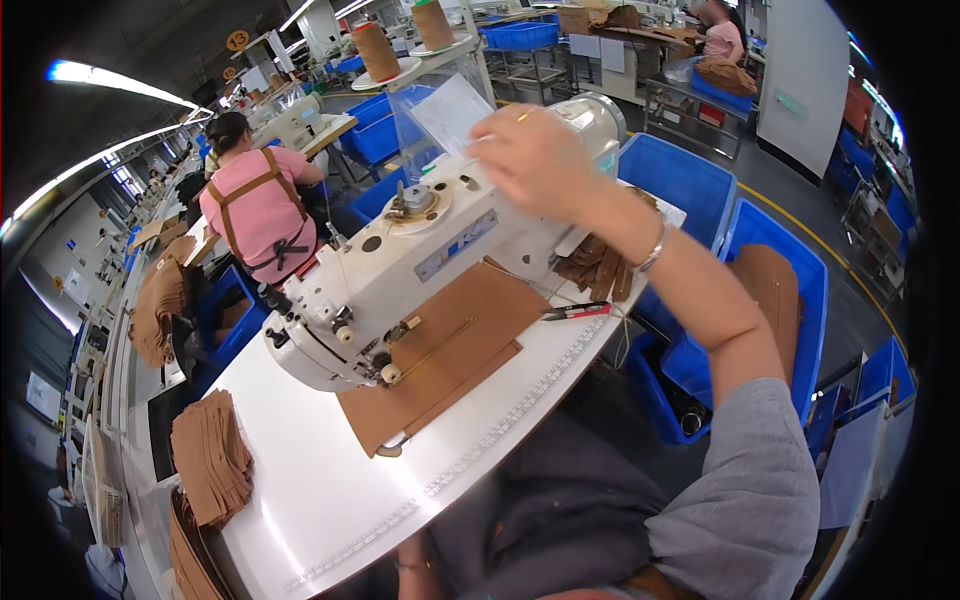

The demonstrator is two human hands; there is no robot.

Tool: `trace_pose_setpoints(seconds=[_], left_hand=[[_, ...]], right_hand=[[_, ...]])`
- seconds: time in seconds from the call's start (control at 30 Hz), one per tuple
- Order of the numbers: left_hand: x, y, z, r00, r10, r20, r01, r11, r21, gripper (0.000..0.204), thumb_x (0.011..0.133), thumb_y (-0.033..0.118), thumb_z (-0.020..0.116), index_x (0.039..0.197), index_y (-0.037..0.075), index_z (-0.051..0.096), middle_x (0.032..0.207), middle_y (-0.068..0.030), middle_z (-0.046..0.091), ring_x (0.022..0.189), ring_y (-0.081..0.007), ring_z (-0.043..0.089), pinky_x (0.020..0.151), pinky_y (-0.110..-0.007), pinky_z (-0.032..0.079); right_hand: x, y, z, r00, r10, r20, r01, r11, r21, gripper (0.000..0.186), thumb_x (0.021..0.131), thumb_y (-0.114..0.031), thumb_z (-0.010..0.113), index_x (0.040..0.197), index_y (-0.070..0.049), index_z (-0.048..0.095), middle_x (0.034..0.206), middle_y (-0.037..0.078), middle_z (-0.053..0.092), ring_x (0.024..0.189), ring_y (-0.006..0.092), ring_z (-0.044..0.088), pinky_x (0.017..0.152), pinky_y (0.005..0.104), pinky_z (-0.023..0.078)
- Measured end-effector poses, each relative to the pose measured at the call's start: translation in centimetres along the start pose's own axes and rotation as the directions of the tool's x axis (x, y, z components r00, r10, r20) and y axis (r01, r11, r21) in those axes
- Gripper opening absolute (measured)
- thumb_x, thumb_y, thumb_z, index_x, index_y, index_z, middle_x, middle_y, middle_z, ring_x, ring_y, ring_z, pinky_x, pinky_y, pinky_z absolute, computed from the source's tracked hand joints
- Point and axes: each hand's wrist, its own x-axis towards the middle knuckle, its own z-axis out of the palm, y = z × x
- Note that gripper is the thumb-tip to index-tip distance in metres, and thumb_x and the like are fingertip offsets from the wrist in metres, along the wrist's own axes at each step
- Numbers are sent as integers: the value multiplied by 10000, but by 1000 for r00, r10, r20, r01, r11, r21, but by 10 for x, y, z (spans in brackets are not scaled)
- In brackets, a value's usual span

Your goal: Sewing a zipper into a leather panel using an industrial sewing machine.

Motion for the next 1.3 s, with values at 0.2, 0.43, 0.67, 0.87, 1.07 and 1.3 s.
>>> trace_pose_setpoints(seconds=[0.2,0.43,0.67,0.87,1.07,1.3], left_hand=[[-76,46,-59,331,854,401,-941,333,68,309,825,185,752,632,149,513,559,-34,514,463,-253,534,456,-384,406],[-35,144,-118,167,970,176,-961,120,251,267,896,123,658,714,123,462,574,-40,440,480,-258,454,498,-377,344],[76,231,-54,247,969,-19,-951,246,188,396,847,-49,715,639,80,404,541,-57,390,435,-230,390,435,-359,299],[98,235,-25,223,969,-106,-965,235,119,383,872,5,751,615,73,476,550,-49,497,448,-196,443,439,-327,328],[95,236,-27,318,948,-5,-938,316,142,380,863,7,756,608,83,486,523,-38,462,432,-186,426,425,-331,321],[99,234,-26,281,954,-106,-945,295,144,395,857,15,762,600,93,473,521,-32,450,430,-176,422,420,-313,323]], right_hand=[[-13,58,-6,952,-85,293,172,943,-285,82,791,-46,670,854,-74,713,930,41,622,1000,245,624,931,383,480],[0,33,2,984,-119,135,113,992,52,75,772,-118,748,750,-78,688,906,19,610,971,214,616,927,382,461],[57,-27,48,976,-120,180,-20,777,629,142,803,-220,799,755,-121,708,894,7,622,939,229,609,902,407,451],[60,-20,13,978,73,194,-146,907,395,188,833,-241,782,787,-98,670,881,25,602,933,257,601,940,420,434],[73,-34,29,994,-47,95,30,984,176,175,838,-240,779,784,-111,674,914,22,612,969,235,606,894,418,436],[71,-37,17,967,-188,170,157,971,181,166,860,-242,763,800,-108,686,905,22,619,965,238,607,873,421,433]])
